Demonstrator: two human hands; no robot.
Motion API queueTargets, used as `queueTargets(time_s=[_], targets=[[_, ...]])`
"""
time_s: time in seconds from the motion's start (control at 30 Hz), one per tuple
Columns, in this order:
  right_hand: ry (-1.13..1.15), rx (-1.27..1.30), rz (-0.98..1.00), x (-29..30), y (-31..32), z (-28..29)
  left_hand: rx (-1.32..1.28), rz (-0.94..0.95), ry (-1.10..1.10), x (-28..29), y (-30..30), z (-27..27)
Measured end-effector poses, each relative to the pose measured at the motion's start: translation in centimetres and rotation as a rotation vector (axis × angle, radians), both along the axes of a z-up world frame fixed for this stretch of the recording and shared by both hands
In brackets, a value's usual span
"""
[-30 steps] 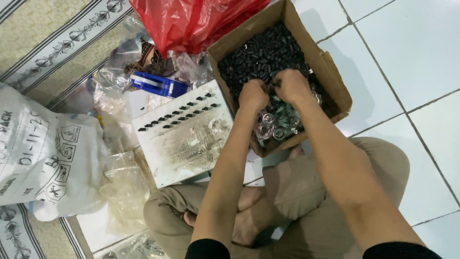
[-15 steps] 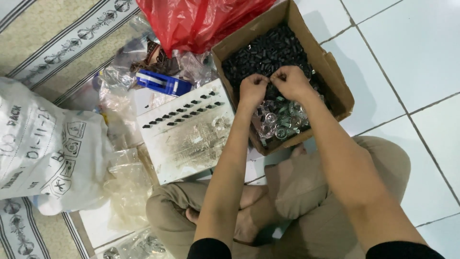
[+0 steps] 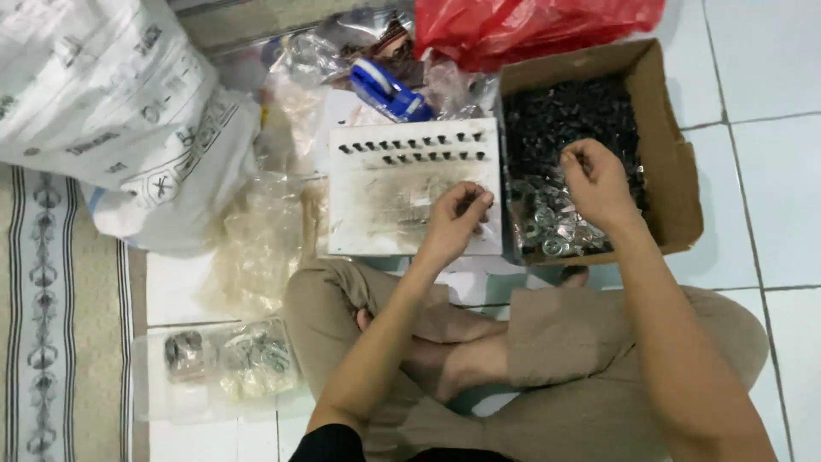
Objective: Assembling a component panel by picking small black parts from a box and inserting them into a white board.
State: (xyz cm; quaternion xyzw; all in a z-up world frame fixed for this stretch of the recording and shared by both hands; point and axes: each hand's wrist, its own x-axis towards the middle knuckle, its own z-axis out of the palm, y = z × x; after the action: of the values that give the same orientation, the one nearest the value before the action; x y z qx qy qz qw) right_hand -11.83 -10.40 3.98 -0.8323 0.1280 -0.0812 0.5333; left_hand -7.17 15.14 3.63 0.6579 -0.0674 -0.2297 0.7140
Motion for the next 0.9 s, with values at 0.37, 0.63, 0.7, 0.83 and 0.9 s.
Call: queueTargets(time_s=[0.37, 0.63, 0.7, 0.83, 0.9], targets=[[-0.107, 0.277, 0.036, -1.1, 14.2, 1.3, -0.41, 0.036, 0.318, 0.2, 4.8, -3.1], [-0.148, 0.188, 0.036, -0.2, 15.0, 1.2, -0.306, 0.044, 0.243, 0.8, 4.0, -0.9], [-0.156, 0.053, 0.035, -0.4, 15.0, 1.2, -0.318, 0.09, 0.242, 0.6, 3.7, -0.6], [-0.184, -0.131, 0.035, -0.4, 15.4, 2.9, -0.376, 0.138, 0.25, 0.2, 3.3, -1.6], [-0.151, -0.239, 0.056, -0.2, 15.4, 3.4, -0.237, 0.168, 0.125, 0.3, 3.5, -1.9]])
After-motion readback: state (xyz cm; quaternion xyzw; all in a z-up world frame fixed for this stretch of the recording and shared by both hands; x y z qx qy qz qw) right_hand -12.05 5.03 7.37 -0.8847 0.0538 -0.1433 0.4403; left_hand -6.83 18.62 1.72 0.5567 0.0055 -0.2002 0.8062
